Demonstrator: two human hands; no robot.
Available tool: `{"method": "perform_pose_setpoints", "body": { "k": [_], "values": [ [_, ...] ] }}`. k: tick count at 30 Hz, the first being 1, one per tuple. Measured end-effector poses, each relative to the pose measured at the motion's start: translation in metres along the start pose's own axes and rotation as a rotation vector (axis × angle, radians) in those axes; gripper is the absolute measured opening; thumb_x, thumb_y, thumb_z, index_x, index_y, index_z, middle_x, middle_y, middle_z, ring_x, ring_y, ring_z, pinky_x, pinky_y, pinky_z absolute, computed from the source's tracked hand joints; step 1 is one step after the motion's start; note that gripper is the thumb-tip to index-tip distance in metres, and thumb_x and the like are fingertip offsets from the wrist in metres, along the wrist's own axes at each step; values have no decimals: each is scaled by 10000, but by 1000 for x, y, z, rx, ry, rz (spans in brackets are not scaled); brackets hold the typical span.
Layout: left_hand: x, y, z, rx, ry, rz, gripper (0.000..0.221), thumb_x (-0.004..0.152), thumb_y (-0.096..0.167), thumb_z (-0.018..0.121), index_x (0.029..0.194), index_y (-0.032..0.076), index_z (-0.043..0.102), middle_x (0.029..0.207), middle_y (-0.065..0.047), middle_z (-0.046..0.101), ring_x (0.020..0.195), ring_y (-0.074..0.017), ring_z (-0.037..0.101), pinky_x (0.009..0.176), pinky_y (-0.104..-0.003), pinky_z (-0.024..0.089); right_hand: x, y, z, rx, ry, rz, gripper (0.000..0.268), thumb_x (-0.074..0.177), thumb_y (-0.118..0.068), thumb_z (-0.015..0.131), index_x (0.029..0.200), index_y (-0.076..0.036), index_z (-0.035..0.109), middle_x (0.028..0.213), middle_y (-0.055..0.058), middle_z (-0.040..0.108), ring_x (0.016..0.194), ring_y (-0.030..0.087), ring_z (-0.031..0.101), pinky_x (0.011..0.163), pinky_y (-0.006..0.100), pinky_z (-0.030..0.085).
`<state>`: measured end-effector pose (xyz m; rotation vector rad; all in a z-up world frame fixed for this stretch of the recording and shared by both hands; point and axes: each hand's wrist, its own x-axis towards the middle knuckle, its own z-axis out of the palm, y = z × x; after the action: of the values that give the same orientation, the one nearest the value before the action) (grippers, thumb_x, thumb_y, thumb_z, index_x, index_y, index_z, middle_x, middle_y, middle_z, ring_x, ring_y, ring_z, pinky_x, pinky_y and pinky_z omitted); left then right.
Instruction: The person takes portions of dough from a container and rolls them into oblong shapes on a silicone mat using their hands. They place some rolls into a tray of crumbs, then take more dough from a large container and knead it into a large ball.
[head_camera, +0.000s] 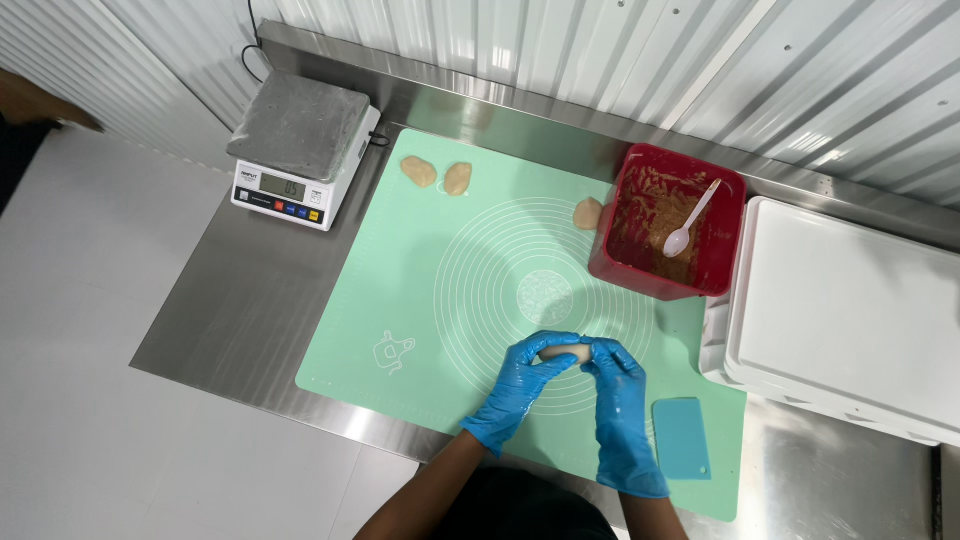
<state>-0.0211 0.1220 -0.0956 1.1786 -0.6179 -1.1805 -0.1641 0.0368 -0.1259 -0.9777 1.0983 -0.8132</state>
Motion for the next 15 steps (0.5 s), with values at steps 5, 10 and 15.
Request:
{"method": "perform_pose_setpoints", "body": {
  "k": [5, 10, 15],
  "values": [
    [-7, -1, 1, -14, -44, 44, 286, 931, 151, 720, 1204, 65, 734, 1160, -28, 727, 1101, -132, 660, 994, -289, 530, 8, 6, -14, 448, -261, 273, 324, 948, -164, 660, 1249, -46, 638, 1168, 107, 667, 1050, 213, 658, 912, 364, 520],
    [-1, -7, 10, -300, 75, -105, 440, 979, 302, 597, 1383, 129, 610, 1296, -65, 663, 1164, -157, 649, 1033, -312, 529, -5, -24, 10, 56, -160, 192, 390, 974, -299, 582, 1285, -73, 642, 1196, 101, 682, 1094, 213, 647, 949, 367, 496],
    [17, -31, 16, -764, 207, -120, 564, 1036, 426, 487, 1492, 95, 475, 1458, -76, 549, 1269, -203, 582, 1090, -364, 496, -33, -31, 31, -571, -147, -334, 450, 837, -136, 751, 1261, -44, 633, 1211, 97, 622, 1078, 221, 601, 926, 358, 480]
  ]
}}
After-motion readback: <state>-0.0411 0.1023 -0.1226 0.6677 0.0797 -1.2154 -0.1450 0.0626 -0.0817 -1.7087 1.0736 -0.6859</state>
